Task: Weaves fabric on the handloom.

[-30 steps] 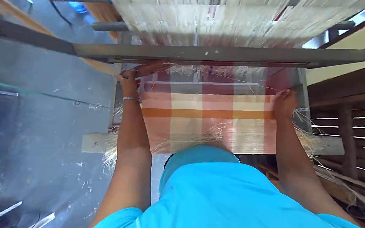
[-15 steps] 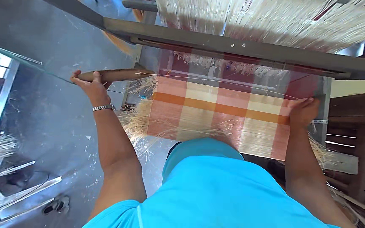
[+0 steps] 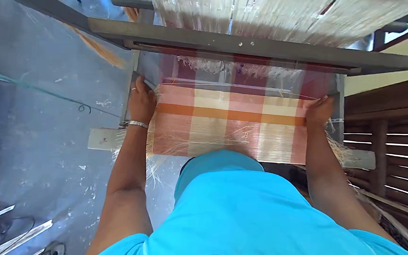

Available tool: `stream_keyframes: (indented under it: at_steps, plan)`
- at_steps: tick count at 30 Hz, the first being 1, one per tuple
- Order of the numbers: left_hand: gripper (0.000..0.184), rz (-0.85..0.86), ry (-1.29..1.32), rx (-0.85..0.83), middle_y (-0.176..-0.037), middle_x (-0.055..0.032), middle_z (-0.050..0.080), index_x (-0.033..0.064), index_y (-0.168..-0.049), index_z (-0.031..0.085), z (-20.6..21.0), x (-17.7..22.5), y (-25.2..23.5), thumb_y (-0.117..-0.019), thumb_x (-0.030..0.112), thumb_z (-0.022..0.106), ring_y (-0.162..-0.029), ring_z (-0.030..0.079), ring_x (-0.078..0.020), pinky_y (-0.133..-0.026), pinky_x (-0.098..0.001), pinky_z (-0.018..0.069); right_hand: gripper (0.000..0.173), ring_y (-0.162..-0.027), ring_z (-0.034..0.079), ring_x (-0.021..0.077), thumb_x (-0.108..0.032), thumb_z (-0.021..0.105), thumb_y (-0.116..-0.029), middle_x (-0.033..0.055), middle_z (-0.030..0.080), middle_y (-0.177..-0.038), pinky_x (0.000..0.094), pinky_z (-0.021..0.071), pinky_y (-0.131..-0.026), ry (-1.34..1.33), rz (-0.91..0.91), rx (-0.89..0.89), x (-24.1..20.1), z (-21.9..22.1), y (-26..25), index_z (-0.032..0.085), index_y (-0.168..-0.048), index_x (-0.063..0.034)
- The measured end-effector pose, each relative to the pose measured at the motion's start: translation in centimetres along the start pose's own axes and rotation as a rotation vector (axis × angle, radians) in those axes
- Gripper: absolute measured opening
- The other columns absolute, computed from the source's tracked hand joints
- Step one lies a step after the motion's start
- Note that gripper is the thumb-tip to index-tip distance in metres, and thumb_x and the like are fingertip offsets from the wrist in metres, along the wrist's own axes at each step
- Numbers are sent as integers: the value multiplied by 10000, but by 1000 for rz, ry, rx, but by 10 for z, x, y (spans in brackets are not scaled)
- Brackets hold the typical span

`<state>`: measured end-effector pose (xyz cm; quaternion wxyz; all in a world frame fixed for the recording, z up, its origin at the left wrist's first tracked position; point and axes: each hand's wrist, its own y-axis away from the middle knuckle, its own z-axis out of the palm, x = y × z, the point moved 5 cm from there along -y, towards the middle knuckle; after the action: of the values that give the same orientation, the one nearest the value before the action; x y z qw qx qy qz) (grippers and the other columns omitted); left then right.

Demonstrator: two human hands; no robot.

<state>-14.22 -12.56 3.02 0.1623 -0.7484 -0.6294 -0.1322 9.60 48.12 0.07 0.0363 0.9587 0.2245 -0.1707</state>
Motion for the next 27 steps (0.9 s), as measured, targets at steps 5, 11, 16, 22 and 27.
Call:
stream_keyframes:
  at_steps: [5,11,16,22,27]
  plan:
    - [598,-102,50,567,-1511,-346,408,-109,-1515,279,-71,-69,53,-1086,271,447,-1411,452,-404,-1178,-444,378,538,-1322,537,453,-353,279,-1120,304,569,-1381,609,410,-1095,-41,-59,-15,2,-12,-10,531,-1376,48]
    - [606,-312,407,1015,-1476,-312,391,-173,-1527,135,-155,-34,141,-1112,182,398,-1311,507,-243,-1085,-292,447,535,-1403,464,392,-321,323,-1112,288,520,-1448,454,349,-1208,-324,-647,170,-132,-70,7,475,-1455,61]
    - [675,-125,902,642,-1430,-59,480,86,-1551,198,-48,14,146,-1049,309,589,-1169,609,-122,-959,-382,574,585,-1342,522,432,-422,281,-1118,242,620,-1361,626,238,-1216,-141,-922,52,-244,-18,15,601,-1371,-2]
    - [590,-128,979,270,-1217,-129,581,51,-1462,301,66,59,169,-1019,246,638,-949,682,-183,-817,-396,613,639,-1269,563,411,-482,263,-1107,232,661,-1245,613,245,-1195,-22,-831,53,-232,0,38,643,-1228,17]
    - [482,-18,356,278,-1291,-254,549,2,-1306,530,91,50,178,-1017,384,586,-1218,540,-405,-1031,-568,442,619,-1198,598,404,-471,276,-1105,225,677,-1172,620,306,-1145,39,-809,53,-175,-6,107,656,-1166,13]
